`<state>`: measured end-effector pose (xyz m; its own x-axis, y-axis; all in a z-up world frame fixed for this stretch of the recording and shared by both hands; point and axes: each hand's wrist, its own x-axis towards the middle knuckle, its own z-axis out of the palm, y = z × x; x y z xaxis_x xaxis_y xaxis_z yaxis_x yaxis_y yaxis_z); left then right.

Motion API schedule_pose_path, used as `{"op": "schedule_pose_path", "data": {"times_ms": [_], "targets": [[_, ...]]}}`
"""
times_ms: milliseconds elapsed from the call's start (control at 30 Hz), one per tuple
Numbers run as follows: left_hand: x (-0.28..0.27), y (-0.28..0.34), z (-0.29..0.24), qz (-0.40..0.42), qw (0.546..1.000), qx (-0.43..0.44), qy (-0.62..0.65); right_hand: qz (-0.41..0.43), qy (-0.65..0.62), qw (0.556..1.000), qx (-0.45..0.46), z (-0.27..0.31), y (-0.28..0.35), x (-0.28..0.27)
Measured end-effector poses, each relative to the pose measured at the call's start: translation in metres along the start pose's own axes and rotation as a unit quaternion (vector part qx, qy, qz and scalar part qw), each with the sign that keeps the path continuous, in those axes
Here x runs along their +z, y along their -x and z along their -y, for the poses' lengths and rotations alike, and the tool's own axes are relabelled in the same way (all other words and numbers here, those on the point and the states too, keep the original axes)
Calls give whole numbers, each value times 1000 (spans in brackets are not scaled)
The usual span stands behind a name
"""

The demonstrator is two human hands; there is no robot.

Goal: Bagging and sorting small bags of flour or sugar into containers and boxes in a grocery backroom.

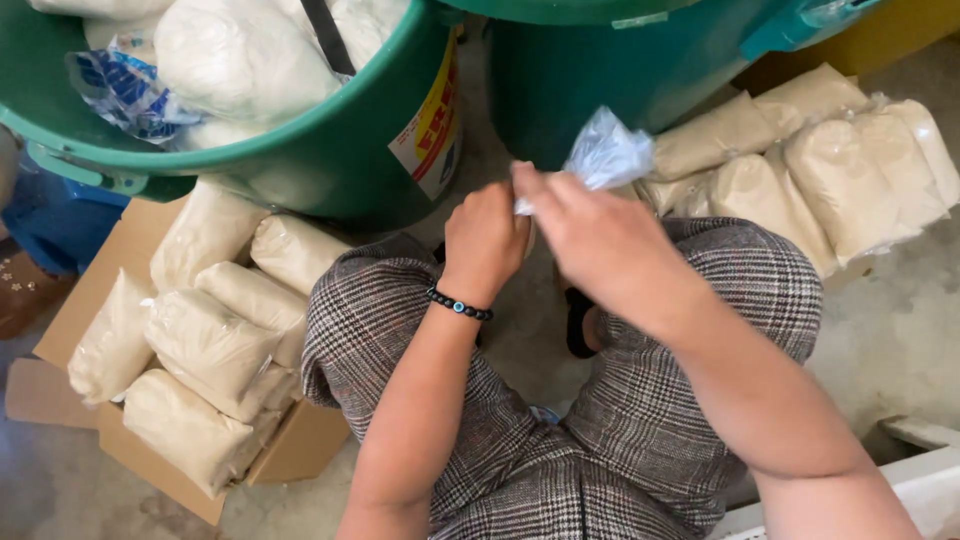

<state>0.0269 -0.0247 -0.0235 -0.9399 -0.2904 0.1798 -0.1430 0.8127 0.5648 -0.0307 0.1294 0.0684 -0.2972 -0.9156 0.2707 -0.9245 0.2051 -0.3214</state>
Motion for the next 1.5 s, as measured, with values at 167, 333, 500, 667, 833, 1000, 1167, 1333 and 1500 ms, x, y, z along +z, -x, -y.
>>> {"op": "schedule_pose_path", "data": {"times_ms": [167,333,500,667,833,1000,1167,1333,1500], "targets": [[-24,-3,-19,29,991,-70,109,56,-18,985,163,-29,7,-14],[-20,-6,-8,43,953,-13,299,0,-68,983,171,-52,15,-26],[-26,-7,-19,-66,957,61,274,13,-144,962,232,-66,23,-33],[-15,-10,-16,-76,903,-76,415,144,-342,878,302,-58,26,-24],[-70,-3,-34,-27,841,-2,541,177,-733,644,131,-15,32,17],[-97,8,-50,71,771,144,616,176,-865,469,-21,-7,35,6],[-135,7,-93,136,750,118,637,-14,-649,761,-6,-11,32,-51],[-129,2,-79,129,832,173,511,-148,-354,922,-53,-21,34,-68],[-100,-2,-41,138,843,92,512,-242,-53,965,-85,-10,19,-58]]}}
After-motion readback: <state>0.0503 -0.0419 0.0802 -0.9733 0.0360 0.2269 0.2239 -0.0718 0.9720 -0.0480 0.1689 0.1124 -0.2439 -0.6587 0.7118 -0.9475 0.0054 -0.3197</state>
